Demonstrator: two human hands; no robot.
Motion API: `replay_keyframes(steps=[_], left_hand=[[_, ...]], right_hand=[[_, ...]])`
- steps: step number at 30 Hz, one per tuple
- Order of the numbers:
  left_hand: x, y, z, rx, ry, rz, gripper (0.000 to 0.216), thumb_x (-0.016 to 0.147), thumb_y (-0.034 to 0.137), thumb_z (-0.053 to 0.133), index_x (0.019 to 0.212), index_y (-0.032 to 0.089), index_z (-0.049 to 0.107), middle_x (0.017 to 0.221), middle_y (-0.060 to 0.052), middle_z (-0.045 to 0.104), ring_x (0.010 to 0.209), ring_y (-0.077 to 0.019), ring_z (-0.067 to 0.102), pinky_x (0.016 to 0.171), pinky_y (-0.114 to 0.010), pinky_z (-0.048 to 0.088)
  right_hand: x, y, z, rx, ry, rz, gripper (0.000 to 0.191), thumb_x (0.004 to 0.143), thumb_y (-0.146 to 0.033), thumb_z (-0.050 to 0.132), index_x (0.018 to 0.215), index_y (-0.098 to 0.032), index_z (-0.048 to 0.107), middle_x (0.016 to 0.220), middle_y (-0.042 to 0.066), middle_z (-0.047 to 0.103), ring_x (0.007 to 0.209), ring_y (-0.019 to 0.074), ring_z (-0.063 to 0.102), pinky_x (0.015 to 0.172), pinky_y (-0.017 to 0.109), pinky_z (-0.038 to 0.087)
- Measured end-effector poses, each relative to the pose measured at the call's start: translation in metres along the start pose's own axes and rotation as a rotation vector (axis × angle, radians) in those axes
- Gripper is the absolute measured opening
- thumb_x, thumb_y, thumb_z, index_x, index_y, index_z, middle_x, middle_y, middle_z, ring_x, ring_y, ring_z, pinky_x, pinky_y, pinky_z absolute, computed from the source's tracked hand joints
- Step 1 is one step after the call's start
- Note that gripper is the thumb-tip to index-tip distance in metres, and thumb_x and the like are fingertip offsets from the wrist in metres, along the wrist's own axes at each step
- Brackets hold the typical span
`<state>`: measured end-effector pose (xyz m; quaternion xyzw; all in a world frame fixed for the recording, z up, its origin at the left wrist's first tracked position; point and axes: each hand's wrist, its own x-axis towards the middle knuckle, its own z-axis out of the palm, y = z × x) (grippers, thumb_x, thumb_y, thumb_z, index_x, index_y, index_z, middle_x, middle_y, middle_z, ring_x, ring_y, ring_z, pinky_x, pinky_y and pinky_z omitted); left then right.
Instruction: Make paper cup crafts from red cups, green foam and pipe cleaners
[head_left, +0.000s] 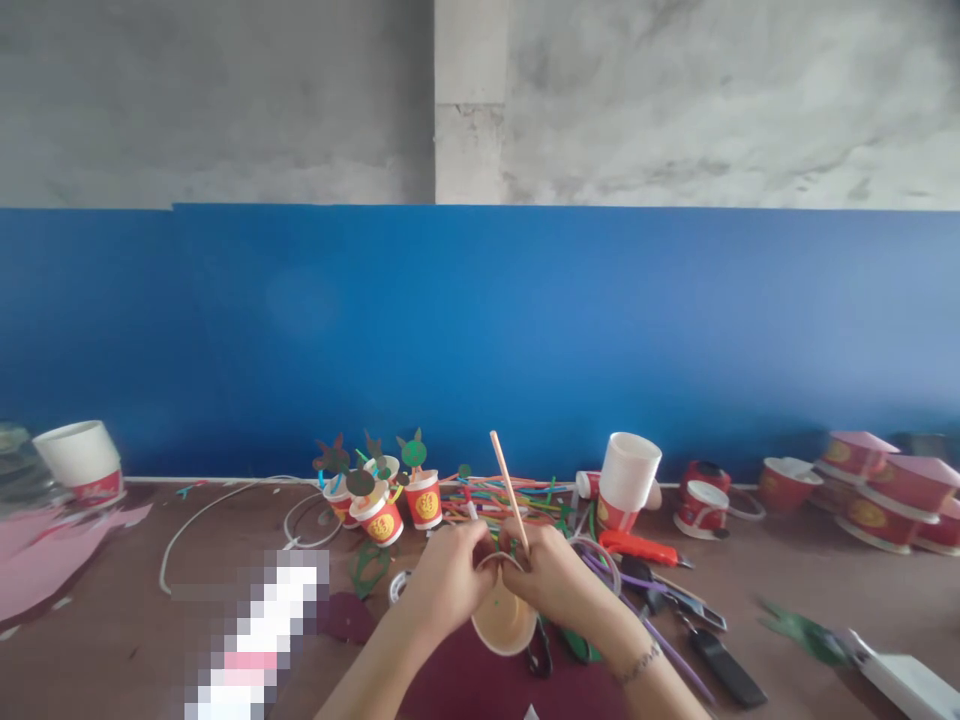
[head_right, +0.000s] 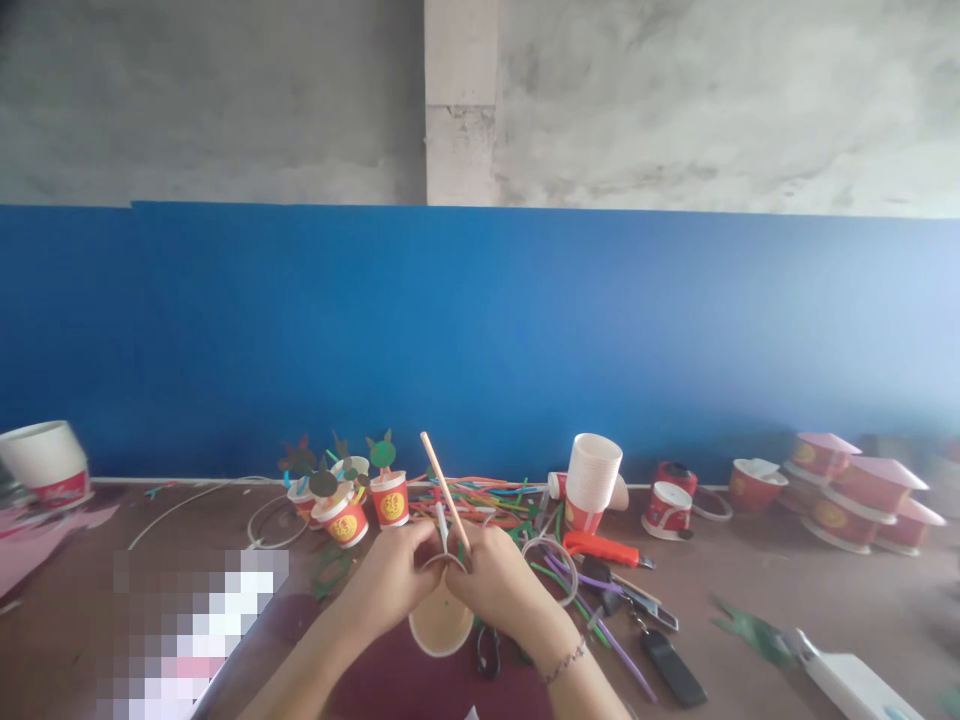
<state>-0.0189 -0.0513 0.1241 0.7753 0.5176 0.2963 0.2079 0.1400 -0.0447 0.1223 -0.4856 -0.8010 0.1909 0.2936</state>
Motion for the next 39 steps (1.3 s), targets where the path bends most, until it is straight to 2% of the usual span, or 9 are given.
replay_keyframes(steps=[3,6,13,21,24,27,39], left_hand=[[0.001,-0.002,0.001,0.007,0.025,-0.014,0.005,0.075,0.018,0.054,0.073,0.019,0.058,0.069,-0.001,0.065,0.066,-0.0155,0.061,0.057,-0.022,0.036],[0.001,-0.004,0.002,-0.033,0.022,-0.038,0.005,0.075,0.016,0.055,0.076,0.020,0.057,0.072,-0.001,0.066,0.069,-0.0155,0.062,0.059,-0.022,0.037],[0.000,-0.003,0.004,0.007,0.052,-0.064,0.010,0.073,0.011,0.056,0.076,0.020,0.053,0.071,0.001,0.064,0.067,-0.0140,0.060,0.057,-0.021,0.035],[0.001,-0.002,0.006,0.023,-0.003,-0.022,0.022,0.079,0.016,0.051,0.094,0.020,0.065,0.083,-0.006,0.071,0.078,-0.0199,0.064,0.065,-0.025,0.041],[0.002,-0.002,0.006,0.057,-0.020,0.028,0.022,0.079,0.017,0.049,0.086,0.019,0.069,0.085,-0.008,0.071,0.081,-0.0209,0.064,0.068,-0.026,0.042],[0.001,-0.003,0.008,0.104,-0.014,0.024,0.019,0.077,0.015,0.049,0.080,0.019,0.068,0.080,-0.007,0.070,0.076,-0.0197,0.063,0.063,-0.024,0.039],[0.003,-0.005,0.011,0.203,-0.003,-0.016,0.009,0.075,0.015,0.052,0.075,0.018,0.061,0.076,-0.005,0.067,0.073,-0.0191,0.062,0.058,-0.024,0.033]], right_hand=[[0.002,0.004,0.003,-0.042,0.048,0.036,0.008,0.066,-0.014,0.049,0.072,-0.019,0.054,0.051,-0.006,0.044,0.050,0.0103,0.039,0.050,0.021,0.026],[0.003,0.006,0.003,-0.043,0.043,0.027,0.017,0.070,-0.017,0.050,0.083,-0.020,0.061,0.051,-0.006,0.047,0.050,0.0111,0.042,0.052,0.021,0.029],[0.001,0.010,0.006,-0.078,0.037,0.017,0.015,0.073,-0.018,0.049,0.067,-0.019,0.062,0.054,-0.003,0.056,0.053,0.0112,0.047,0.052,0.020,0.029],[0.003,0.010,0.007,-0.160,0.073,0.007,0.016,0.072,-0.017,0.048,0.062,-0.018,0.060,0.058,-0.001,0.060,0.054,0.0119,0.049,0.053,0.022,0.029],[0.002,0.008,0.005,-0.146,0.044,-0.004,0.017,0.071,-0.015,0.047,0.063,-0.019,0.062,0.059,-0.001,0.062,0.054,0.0121,0.050,0.053,0.021,0.030],[0.001,0.004,0.003,-0.101,0.020,-0.010,0.018,0.070,-0.014,0.047,0.065,-0.019,0.064,0.059,-0.001,0.062,0.053,0.0122,0.051,0.053,0.021,0.030],[0.000,0.003,0.006,-0.051,0.030,-0.014,0.013,0.065,-0.013,0.048,0.062,-0.017,0.060,0.058,-0.001,0.061,0.052,0.0112,0.049,0.052,0.021,0.030]])
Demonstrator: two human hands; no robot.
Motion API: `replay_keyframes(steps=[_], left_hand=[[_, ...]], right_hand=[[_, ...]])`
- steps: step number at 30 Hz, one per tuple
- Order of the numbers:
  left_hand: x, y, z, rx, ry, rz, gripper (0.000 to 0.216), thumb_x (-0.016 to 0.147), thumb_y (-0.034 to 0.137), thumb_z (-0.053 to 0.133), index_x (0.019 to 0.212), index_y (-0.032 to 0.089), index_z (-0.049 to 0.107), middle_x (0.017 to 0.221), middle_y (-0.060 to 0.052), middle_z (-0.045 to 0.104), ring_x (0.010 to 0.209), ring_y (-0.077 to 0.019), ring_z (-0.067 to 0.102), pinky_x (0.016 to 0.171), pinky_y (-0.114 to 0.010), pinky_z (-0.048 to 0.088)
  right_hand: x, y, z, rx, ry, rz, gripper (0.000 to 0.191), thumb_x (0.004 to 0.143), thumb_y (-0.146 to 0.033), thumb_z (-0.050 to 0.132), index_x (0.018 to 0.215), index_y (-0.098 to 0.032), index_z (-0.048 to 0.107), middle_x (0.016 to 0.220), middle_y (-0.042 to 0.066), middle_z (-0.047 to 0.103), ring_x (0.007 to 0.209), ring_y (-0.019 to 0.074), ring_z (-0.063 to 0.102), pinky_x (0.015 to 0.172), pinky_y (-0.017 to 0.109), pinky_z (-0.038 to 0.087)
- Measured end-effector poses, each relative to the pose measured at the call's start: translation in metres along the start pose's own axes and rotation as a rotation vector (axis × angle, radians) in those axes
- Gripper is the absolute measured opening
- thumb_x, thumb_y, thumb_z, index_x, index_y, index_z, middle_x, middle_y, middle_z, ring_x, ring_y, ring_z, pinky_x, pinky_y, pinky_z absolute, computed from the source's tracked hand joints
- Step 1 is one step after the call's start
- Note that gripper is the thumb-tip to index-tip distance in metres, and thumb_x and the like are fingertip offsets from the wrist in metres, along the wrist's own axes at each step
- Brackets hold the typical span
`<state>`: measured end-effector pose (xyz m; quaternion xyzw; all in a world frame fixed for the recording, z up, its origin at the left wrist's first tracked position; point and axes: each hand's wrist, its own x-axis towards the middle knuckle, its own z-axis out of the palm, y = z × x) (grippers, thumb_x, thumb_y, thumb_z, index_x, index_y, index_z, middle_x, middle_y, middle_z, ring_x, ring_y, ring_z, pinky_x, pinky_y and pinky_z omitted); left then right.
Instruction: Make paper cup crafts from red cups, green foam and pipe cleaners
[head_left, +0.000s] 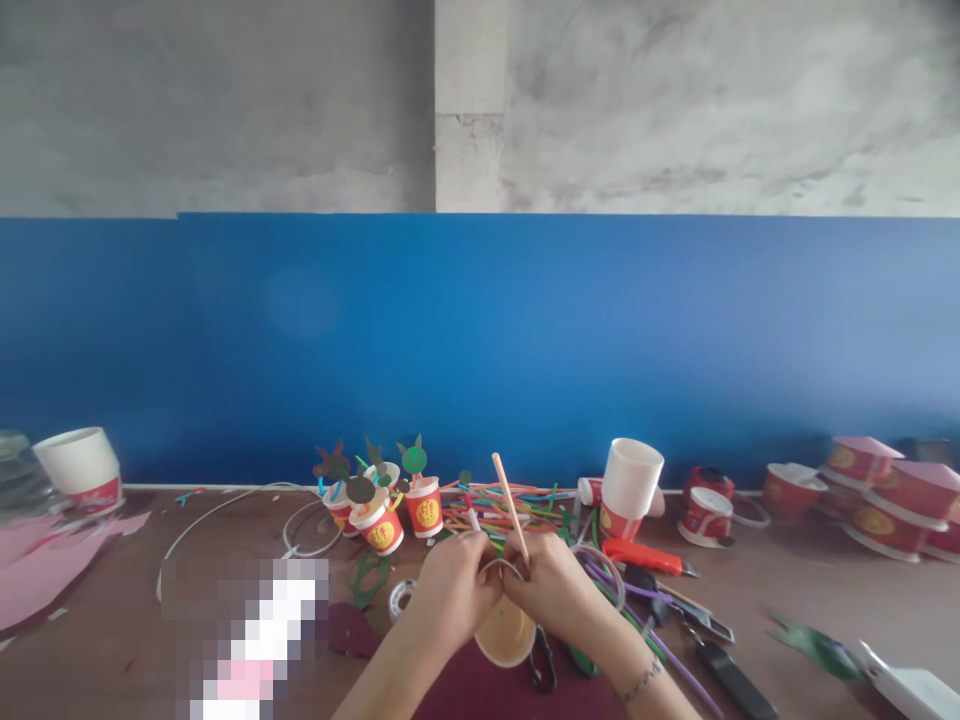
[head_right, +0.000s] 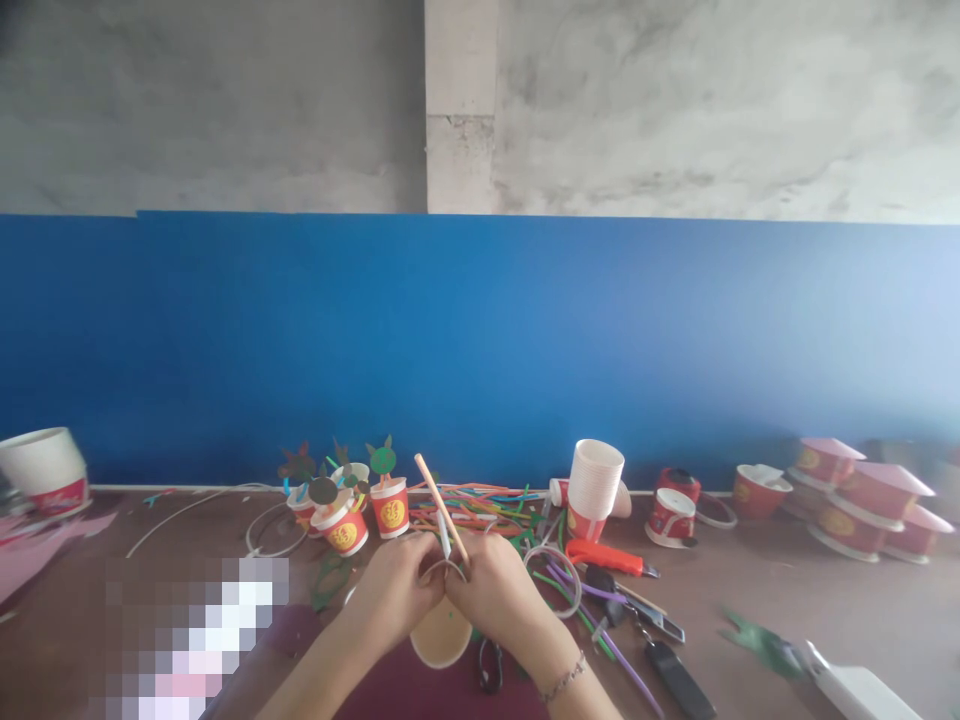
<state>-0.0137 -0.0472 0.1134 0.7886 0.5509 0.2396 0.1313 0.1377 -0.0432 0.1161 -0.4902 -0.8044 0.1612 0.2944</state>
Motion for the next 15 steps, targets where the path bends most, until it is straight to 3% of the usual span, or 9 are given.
replay_keyframes(steps=[15], left_hand=[[-0.0002,-0.0054,0.0016,-0.067,0.032,0.051,0.011,0.078,0.015,0.052,0.078,0.019,0.063,0.085,-0.006,0.067,0.085,-0.0202,0.061,0.071,-0.025,0.040]], right_hand=[[0.0010,0.0000,0.0004,-0.045,-0.016,0.029,0.010,0.065,-0.012,0.046,0.065,-0.018,0.054,0.056,-0.002,0.055,0.055,0.0121,0.048,0.052,0.021,0.027]])
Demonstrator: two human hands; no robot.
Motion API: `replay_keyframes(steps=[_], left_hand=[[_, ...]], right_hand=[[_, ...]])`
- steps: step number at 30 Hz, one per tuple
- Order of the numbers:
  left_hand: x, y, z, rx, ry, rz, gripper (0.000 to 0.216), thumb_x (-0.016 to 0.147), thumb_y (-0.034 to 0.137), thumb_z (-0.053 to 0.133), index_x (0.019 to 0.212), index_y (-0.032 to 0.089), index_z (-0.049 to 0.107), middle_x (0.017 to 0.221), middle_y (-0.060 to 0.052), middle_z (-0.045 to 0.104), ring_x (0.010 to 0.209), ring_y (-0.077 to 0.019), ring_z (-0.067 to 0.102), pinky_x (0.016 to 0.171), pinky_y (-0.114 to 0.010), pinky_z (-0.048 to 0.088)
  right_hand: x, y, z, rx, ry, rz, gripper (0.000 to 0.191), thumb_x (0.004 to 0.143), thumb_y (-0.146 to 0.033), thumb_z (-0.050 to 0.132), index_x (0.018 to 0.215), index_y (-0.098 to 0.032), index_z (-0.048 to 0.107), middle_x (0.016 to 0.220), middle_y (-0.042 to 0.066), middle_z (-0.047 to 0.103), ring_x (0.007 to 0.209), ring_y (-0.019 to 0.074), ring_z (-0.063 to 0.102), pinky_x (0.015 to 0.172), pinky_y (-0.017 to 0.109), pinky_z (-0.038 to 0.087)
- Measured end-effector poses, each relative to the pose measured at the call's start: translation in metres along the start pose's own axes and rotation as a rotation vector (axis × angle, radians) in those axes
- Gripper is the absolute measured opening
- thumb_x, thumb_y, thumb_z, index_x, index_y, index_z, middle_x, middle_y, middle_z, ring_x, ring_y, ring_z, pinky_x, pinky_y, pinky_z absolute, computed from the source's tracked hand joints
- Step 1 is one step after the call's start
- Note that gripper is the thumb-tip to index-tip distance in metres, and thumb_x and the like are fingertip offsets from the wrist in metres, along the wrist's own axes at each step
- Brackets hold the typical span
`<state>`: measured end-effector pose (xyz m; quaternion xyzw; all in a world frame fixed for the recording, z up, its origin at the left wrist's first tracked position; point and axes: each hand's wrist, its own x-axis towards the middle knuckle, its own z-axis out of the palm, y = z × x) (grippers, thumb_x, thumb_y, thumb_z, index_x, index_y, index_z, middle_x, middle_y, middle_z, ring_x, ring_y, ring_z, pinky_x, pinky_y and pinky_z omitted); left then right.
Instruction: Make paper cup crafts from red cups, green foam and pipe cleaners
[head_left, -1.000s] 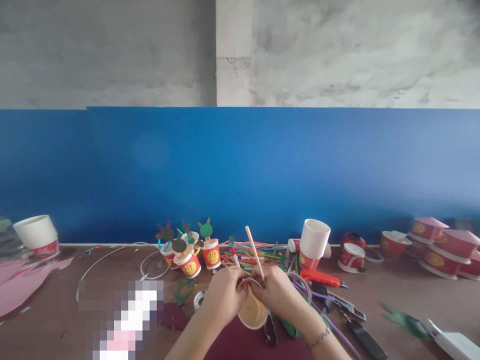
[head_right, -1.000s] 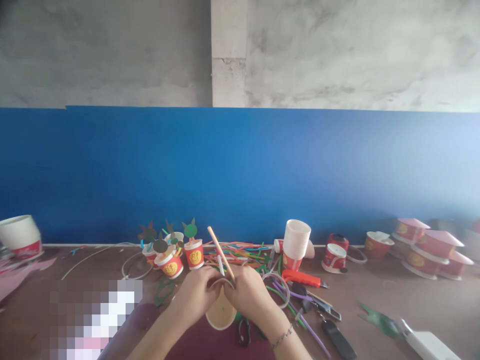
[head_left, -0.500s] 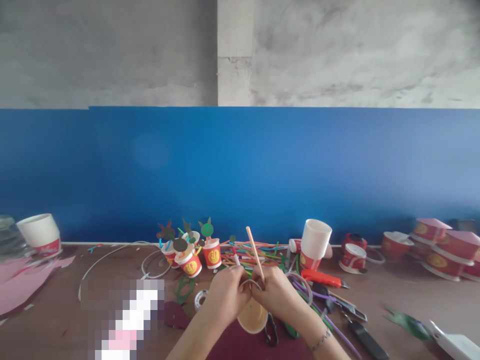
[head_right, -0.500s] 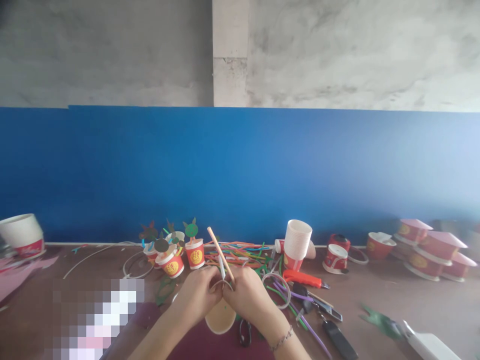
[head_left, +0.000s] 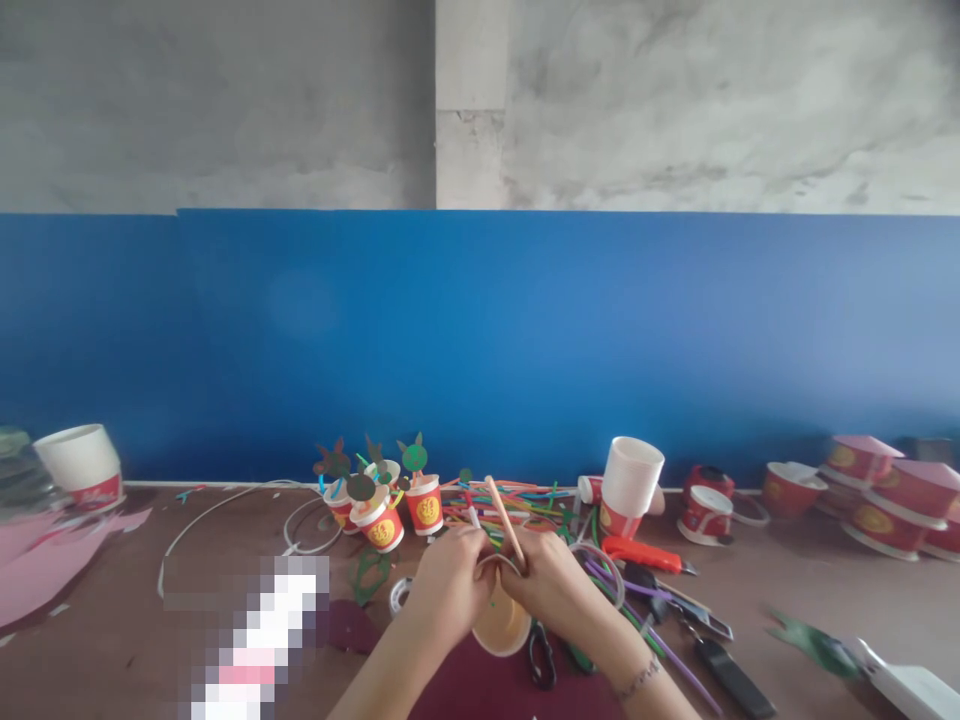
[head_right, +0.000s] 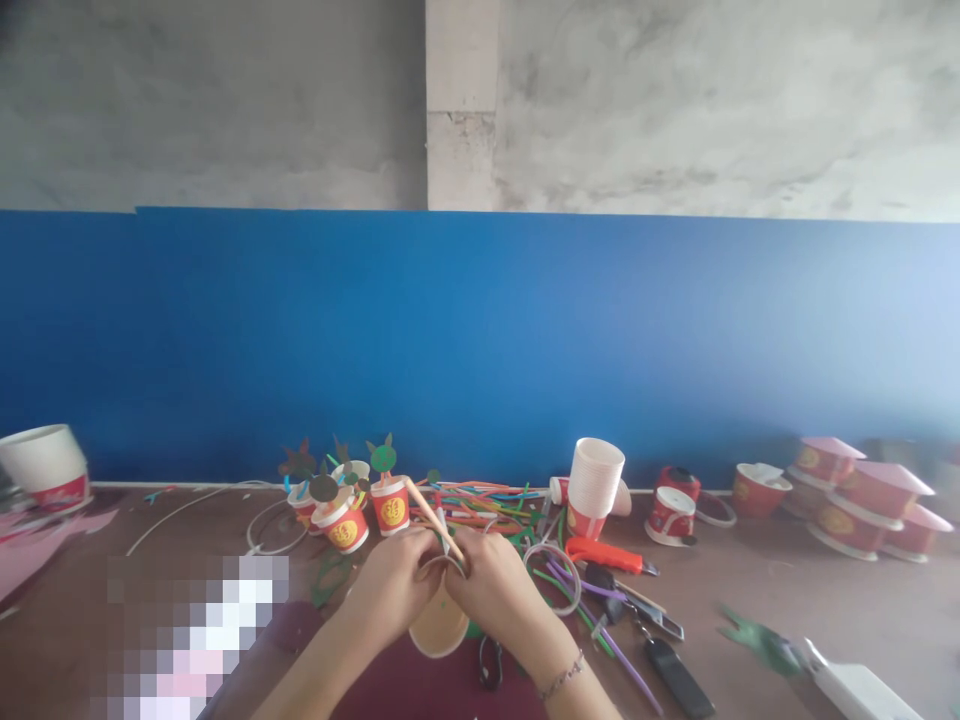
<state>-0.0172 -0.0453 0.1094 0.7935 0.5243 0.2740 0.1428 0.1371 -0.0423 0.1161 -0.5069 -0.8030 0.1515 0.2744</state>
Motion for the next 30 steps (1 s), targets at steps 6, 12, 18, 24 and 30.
replay_keyframes(steps=[6,12,18,24,30], left_hand=[[0.000,0.005,-0.001,-0.010,-0.019,-0.060,0.013,0.074,0.012,0.051,0.078,0.019,0.062,0.081,-0.005,0.066,0.079,-0.0195,0.061,0.064,-0.024,0.039],[0.002,0.006,-0.009,-0.202,-0.009,-0.101,0.014,0.078,0.019,0.053,0.085,0.018,0.064,0.087,-0.006,0.068,0.086,-0.0212,0.062,0.073,-0.027,0.043],[0.001,-0.013,-0.015,-0.679,-0.094,0.049,0.088,0.061,0.037,0.078,0.137,0.021,0.036,0.140,-0.013,0.043,0.126,-0.0273,0.042,0.102,-0.038,0.037],[0.005,-0.011,0.010,-0.618,-0.068,0.075,0.078,0.056,0.009,0.077,0.126,0.021,0.045,0.126,-0.009,0.055,0.115,-0.0247,0.051,0.097,-0.036,0.041],[0.009,-0.016,0.026,-0.705,0.120,0.183,0.056,0.065,0.011,0.071,0.115,0.020,0.049,0.114,-0.007,0.060,0.105,-0.0217,0.056,0.094,-0.035,0.042]], right_hand=[[-0.001,-0.003,0.000,-0.023,-0.013,0.008,0.010,0.068,-0.012,0.045,0.064,-0.018,0.052,0.058,-0.002,0.054,0.054,0.0114,0.047,0.052,0.021,0.026],[0.001,0.002,0.001,0.050,0.034,0.032,0.011,0.071,-0.017,0.047,0.060,-0.019,0.048,0.053,-0.004,0.048,0.051,0.0106,0.043,0.051,0.021,0.027],[0.007,0.024,0.000,0.283,0.222,0.149,0.016,0.078,-0.030,0.047,0.067,-0.020,0.047,0.052,-0.005,0.043,0.050,0.0111,0.040,0.047,0.021,0.029],[0.009,0.024,-0.003,0.402,0.197,0.178,0.024,0.081,-0.042,0.049,0.070,-0.020,0.049,0.050,-0.006,0.042,0.047,0.0105,0.038,0.046,0.022,0.029],[-0.001,0.013,-0.030,0.427,0.306,0.243,0.043,0.089,-0.052,0.032,0.080,-0.018,0.056,0.051,0.000,0.057,0.048,0.0133,0.048,0.048,0.024,0.036]])
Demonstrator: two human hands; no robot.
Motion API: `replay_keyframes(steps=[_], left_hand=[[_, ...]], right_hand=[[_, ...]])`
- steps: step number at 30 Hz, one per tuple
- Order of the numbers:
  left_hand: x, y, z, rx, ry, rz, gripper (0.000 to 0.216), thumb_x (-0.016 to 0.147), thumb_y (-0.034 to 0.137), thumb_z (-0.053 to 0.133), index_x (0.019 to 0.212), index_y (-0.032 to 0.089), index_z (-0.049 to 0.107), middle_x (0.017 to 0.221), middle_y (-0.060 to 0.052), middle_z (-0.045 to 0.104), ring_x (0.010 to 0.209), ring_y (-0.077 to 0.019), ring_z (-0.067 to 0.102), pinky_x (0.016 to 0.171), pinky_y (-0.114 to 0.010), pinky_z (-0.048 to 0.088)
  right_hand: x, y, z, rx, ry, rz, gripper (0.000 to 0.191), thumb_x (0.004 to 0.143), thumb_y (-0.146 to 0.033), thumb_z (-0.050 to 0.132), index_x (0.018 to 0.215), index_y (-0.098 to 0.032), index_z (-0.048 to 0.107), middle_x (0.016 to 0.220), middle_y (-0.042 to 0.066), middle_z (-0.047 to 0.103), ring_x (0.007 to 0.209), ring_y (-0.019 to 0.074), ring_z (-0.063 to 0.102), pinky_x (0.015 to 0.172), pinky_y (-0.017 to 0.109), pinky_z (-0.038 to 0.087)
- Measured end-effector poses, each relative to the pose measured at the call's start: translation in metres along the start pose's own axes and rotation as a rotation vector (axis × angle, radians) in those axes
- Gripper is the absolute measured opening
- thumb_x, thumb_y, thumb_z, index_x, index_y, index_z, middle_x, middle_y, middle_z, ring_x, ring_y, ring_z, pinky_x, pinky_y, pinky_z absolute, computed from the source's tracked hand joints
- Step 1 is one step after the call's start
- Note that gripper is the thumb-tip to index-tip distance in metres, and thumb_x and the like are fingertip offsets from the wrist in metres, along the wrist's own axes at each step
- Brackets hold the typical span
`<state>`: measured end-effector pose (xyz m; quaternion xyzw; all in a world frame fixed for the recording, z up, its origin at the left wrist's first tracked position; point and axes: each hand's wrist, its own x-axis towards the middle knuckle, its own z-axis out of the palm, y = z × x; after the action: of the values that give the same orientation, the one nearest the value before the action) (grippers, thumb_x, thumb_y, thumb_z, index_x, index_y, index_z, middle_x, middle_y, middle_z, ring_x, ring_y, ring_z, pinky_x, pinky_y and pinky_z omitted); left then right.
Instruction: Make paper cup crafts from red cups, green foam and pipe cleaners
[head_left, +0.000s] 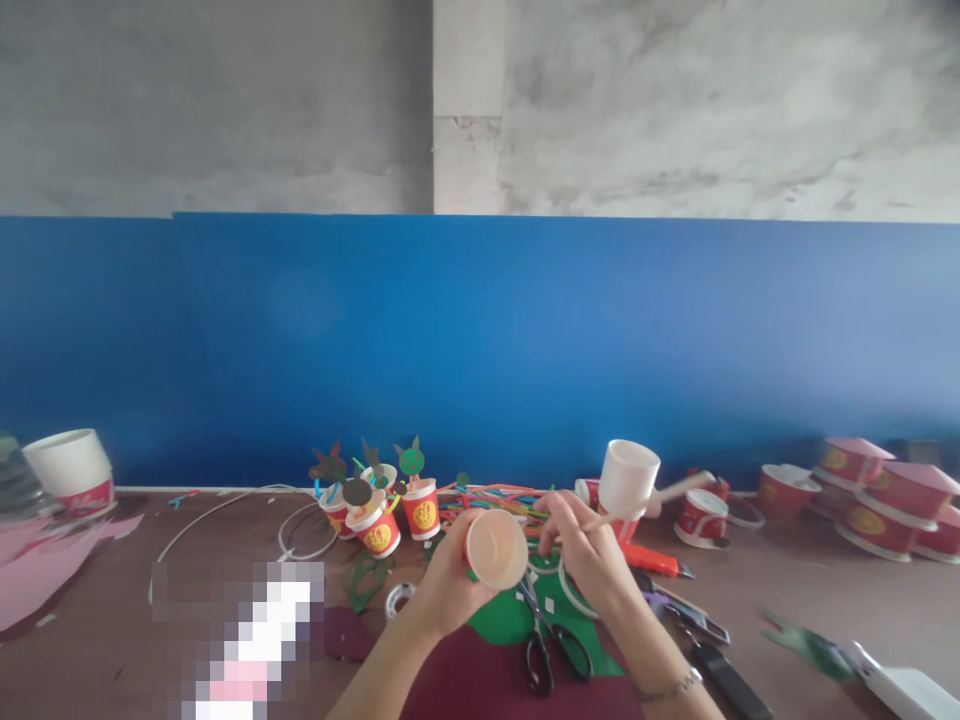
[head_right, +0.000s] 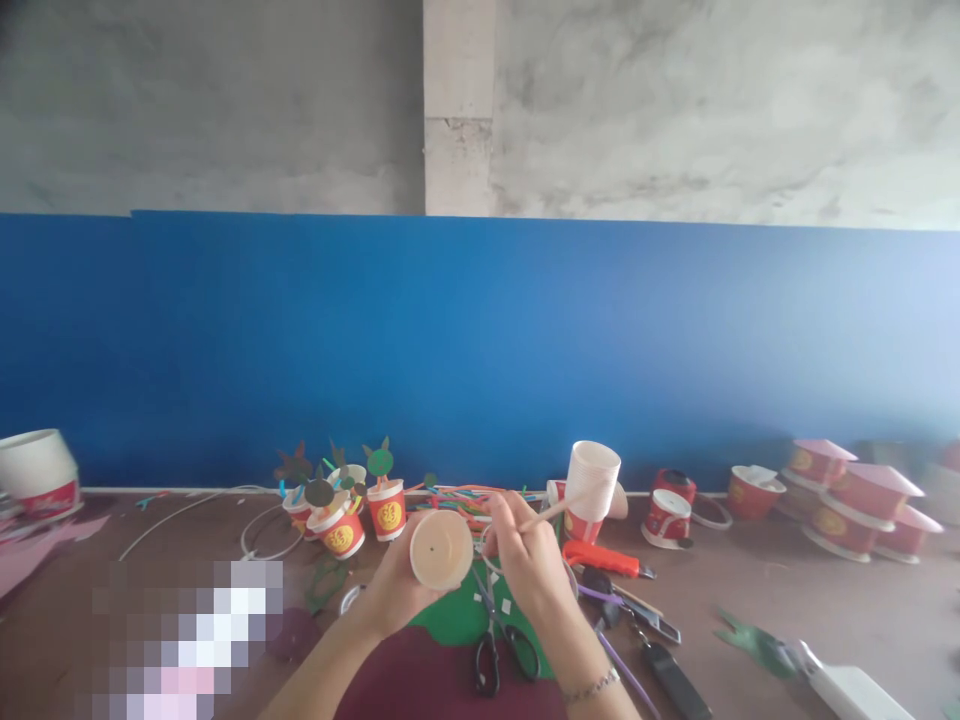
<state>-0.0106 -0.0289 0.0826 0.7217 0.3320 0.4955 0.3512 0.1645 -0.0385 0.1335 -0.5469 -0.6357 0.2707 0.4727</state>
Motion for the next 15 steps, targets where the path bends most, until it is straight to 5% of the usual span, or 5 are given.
replay_keyframes(steps=[7,10,15], left_hand=[[-0.004,-0.012,0.006,-0.012,0.028,0.005,0.056,0.065,0.014,0.073,0.116,0.021,0.051,0.115,-0.008,0.059,0.106,-0.0240,0.055,0.095,-0.037,0.041],[-0.005,-0.014,0.010,-0.047,-0.008,-0.040,0.061,0.064,0.018,0.076,0.119,0.022,0.050,0.117,-0.008,0.059,0.108,-0.0248,0.054,0.094,-0.037,0.041],[-0.005,-0.014,0.012,-0.105,-0.050,-0.061,0.062,0.063,0.018,0.077,0.119,0.021,0.050,0.119,-0.008,0.059,0.112,-0.0254,0.052,0.096,-0.036,0.040]], right_hand=[[-0.010,-0.013,-0.008,0.279,0.052,-0.028,0.035,0.084,-0.052,0.046,0.093,-0.019,0.055,0.051,-0.001,0.060,0.034,0.0076,0.032,0.036,0.021,0.024],[-0.011,-0.016,-0.003,0.300,-0.039,0.023,0.040,0.077,-0.058,0.056,0.075,-0.018,0.057,0.047,0.001,0.060,0.032,0.0061,0.031,0.035,0.020,0.021],[-0.012,-0.022,-0.005,0.381,0.054,0.025,0.050,0.080,-0.064,0.048,0.064,-0.017,0.056,0.048,0.003,0.061,0.031,0.0054,0.035,0.033,0.019,0.022]])
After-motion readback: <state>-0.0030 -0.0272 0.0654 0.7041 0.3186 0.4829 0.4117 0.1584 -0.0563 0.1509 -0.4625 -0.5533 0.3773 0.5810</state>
